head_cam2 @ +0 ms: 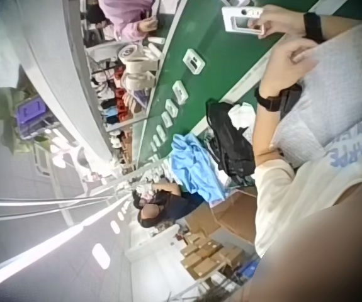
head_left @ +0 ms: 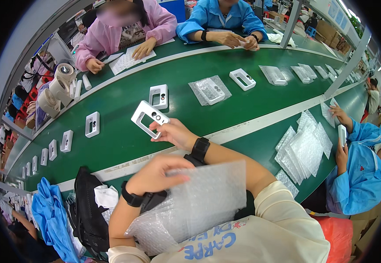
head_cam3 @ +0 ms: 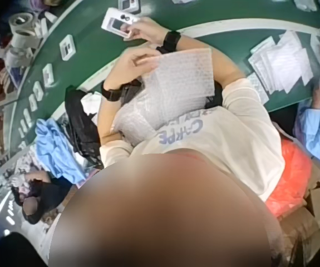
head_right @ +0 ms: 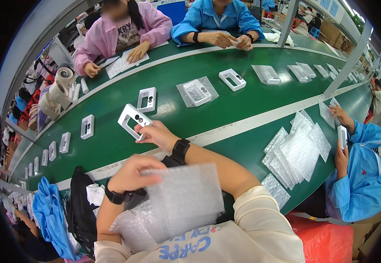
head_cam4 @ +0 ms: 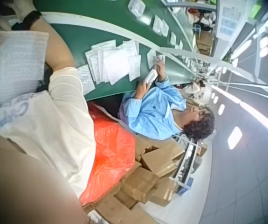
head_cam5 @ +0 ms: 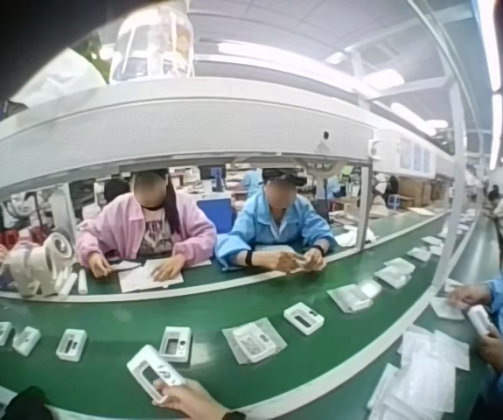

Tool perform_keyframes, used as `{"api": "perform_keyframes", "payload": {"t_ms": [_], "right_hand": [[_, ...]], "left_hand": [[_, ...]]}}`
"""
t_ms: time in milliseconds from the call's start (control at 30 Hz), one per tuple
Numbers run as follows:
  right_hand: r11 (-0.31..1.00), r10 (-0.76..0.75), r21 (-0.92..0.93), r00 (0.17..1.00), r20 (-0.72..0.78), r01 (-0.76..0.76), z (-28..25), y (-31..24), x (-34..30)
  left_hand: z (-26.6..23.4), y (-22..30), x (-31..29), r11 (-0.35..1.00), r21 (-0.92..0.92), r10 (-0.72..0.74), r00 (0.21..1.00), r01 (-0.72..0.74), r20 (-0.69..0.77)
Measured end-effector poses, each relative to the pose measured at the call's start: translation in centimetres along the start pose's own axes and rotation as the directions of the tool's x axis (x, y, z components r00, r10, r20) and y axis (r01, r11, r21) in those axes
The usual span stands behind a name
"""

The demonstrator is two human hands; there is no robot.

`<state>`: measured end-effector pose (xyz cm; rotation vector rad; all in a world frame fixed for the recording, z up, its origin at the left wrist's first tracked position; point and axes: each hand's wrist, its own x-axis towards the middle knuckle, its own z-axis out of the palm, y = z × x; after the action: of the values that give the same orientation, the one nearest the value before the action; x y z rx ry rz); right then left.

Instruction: The recorder packages small white electronic devices into bubble wrap and plastic bags at an assembly line station.

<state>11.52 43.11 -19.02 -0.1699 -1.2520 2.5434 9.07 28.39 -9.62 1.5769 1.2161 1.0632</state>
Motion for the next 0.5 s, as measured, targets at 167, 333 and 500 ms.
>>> {"api": "perform_keyframes", "payload": {"t_ms": [167, 333, 500], "right_hand": [[0.997, 0.022, 0.076, 1.000, -0.009, -0.021, 0.1, -0.4, -0.3], [0.997, 0.040, 0.070, 0.999, -0.011, -0.039, -0.3, -0.3, -0.4], [0.997, 0.042, 0.068, 0.999, 0.007, -0.042, 0.0, -1.0, -0.4]], "left_hand": [[-2.2, 0.0, -0.9, 0.959, -0.150, -0.259, 0.960, 0.242, -0.103], [-0.4, -0.9, 0.2, 0.967, 0.157, -0.217, 0.970, 0.199, 0.109], [0.0, -0.8, 0.6, 0.974, 0.220, 0.056, 0.998, -0.048, -0.028]]}}
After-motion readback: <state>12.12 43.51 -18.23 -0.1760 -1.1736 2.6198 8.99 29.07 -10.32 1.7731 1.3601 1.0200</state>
